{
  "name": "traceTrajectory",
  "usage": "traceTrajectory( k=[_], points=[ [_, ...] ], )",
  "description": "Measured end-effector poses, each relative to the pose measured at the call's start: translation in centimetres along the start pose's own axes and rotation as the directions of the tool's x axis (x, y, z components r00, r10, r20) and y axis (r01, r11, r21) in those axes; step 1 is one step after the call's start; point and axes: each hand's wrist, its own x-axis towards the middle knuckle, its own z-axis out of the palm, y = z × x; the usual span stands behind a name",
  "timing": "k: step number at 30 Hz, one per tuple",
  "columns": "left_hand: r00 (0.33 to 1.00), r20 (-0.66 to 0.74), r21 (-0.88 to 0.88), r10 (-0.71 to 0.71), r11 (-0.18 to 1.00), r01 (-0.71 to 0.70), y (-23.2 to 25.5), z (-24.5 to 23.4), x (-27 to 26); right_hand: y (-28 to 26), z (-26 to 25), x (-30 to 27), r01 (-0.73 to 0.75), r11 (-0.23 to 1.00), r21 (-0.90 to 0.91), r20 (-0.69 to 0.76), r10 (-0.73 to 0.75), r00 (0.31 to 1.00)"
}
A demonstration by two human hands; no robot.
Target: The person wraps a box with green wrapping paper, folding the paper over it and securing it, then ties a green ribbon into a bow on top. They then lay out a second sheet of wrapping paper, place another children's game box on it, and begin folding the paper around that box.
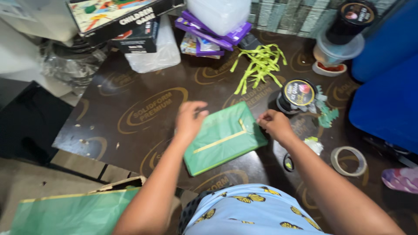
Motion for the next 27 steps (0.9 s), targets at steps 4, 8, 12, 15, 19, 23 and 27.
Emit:
traceTrajectory(
  k=[4,8,12,15,19,23,27],
  points=[
    [0.942,-0.133,0.220,-0.307,0.918,0.330,-3.7,-6.2,-4.9,0.7,0.4,1.6,-0.100,0.994,-0.044,0.100,0.104,0.990],
    [0.671,0.189,-0.075,-0.717,0.671,0.738,-5.7,-6.4,-9.0,0.4,0.9,2.7,-0.164,0.984,-0.062,0.200,0.173,0.964],
    [0.703,0.128,-0.142,-0.699,0.689,0.711,-5.7,-3.9,-10.2,0.3,0.7,2.8,-0.160,0.986,-0.046,0.254,0.166,0.953],
    [0.788,0.074,-0.051,-0.611,0.787,0.615,-4.8,-3.8,-10.1,0.2,0.7,2.2,-0.167,0.982,-0.089,0.223,0.183,0.957],
    [0.861,0.006,0.089,-0.508,0.858,0.505,-2.6,-4.4,-9.7,0.3,-0.1,-0.1,-0.123,0.990,0.075,0.174,0.109,0.979],
    [0.933,-0.121,0.090,-0.338,0.933,0.350,0.3,-5.1,-8.2,-0.8,-1.3,-1.4,-0.062,0.944,0.324,0.120,0.024,0.992],
    [0.932,-0.223,-0.097,-0.285,0.958,0.270,2.6,-5.4,-6.5,-2.5,-2.4,-2.7,0.010,0.795,0.607,0.092,-0.083,0.992]
  ],
)
